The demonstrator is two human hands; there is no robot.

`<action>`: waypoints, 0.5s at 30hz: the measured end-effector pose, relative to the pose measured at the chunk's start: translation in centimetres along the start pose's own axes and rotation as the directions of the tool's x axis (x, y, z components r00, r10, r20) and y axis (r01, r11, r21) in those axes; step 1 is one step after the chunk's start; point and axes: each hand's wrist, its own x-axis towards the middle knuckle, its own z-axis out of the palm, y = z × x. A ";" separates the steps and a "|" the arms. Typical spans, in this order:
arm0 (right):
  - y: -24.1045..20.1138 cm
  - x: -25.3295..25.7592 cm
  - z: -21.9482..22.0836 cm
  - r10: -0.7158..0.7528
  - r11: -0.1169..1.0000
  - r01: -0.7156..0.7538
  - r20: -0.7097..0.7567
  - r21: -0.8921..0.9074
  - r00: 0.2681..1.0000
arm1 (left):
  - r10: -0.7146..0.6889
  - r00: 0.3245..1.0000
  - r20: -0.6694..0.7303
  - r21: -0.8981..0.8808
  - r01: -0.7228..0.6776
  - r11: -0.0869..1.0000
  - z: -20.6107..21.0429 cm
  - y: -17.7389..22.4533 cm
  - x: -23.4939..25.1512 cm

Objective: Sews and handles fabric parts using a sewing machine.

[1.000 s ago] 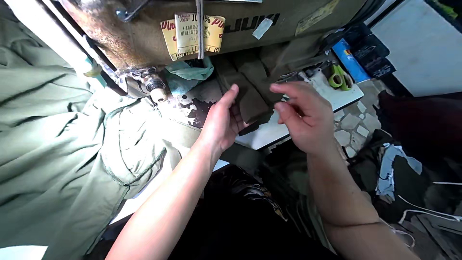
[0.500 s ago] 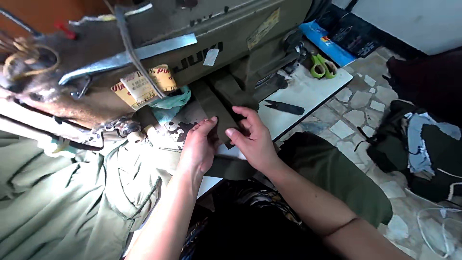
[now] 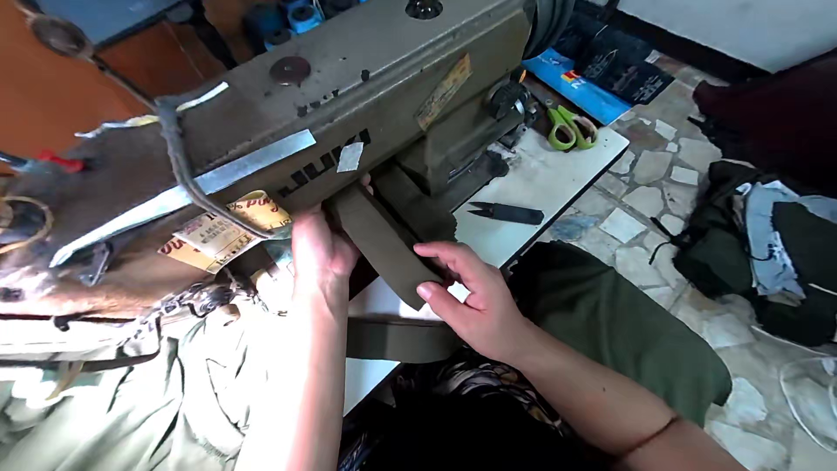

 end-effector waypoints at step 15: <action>-0.9 3.8 -4.7 0.210 0.938 -0.192 -0.033 0.289 0.977 | 0.277 0.956 -0.099 -0.228 -0.292 0.929 -0.5 -1.5 6.0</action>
